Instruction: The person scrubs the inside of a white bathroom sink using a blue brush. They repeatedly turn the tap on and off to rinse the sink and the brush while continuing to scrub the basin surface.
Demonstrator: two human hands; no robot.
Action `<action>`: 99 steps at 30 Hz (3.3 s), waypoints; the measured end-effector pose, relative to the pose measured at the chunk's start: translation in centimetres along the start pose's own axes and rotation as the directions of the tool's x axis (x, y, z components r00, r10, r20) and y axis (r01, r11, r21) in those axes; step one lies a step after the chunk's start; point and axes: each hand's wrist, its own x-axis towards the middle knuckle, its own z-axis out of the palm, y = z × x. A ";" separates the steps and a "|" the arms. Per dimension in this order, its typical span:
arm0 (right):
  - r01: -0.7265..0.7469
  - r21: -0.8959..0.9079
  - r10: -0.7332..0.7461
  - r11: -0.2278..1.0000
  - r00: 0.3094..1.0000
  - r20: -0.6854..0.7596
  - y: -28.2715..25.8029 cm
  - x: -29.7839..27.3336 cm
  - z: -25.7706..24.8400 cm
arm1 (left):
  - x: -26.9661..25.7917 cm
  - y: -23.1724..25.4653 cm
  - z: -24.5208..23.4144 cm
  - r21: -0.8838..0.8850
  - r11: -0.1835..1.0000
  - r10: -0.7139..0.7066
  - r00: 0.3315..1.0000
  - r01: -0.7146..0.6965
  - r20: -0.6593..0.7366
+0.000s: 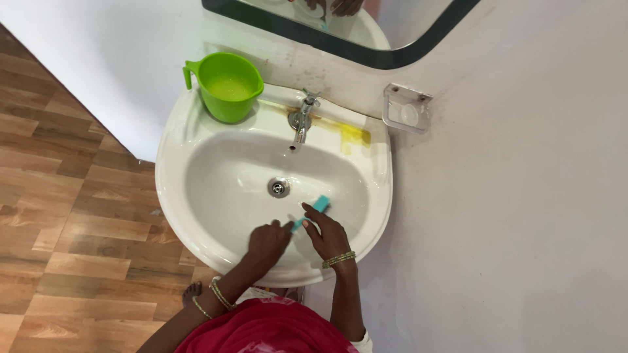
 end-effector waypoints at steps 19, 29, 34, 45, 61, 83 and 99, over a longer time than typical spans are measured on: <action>-0.108 0.023 0.109 0.994 0.993 -0.038 0.9 0.3 -1.5 | 0.9 -3.6 -2.5 0.178 0.960 -0.226 0.973 0.214 0.052; -0.130 0.006 0.130 0.991 0.989 -0.063 1.6 -0.6 -2.2 | 4.0 -1.2 2.3 0.175 0.969 -0.167 0.984 0.175 -0.059; -0.096 -0.002 0.096 0.995 0.995 -0.028 1.4 -1.1 -2.6 | 0.2 4.4 -1.4 -0.044 0.999 0.015 0.969 -0.004 0.246; -0.075 -0.063 0.075 0.995 0.997 -0.012 1.1 -1.6 -1.6 | -0.9 -13.9 -13.3 0.422 0.841 -0.392 0.919 0.340 0.042; -0.282 -0.037 0.278 0.959 0.956 -0.093 0.0 -6.8 -0.9 | 2.9 -10.6 -5.9 0.469 0.857 -0.247 0.969 0.214 0.009; -0.326 -0.059 0.312 0.944 0.934 -0.173 -2.2 -12.5 0.8 | 2.0 -8.7 -3.4 0.451 0.879 -0.141 0.988 0.154 -0.062; -0.204 -0.057 0.195 0.977 0.972 -0.130 -3.8 -11.4 -0.8 | 1.1 -10.6 -3.1 0.426 0.888 -0.175 0.984 0.174 -0.037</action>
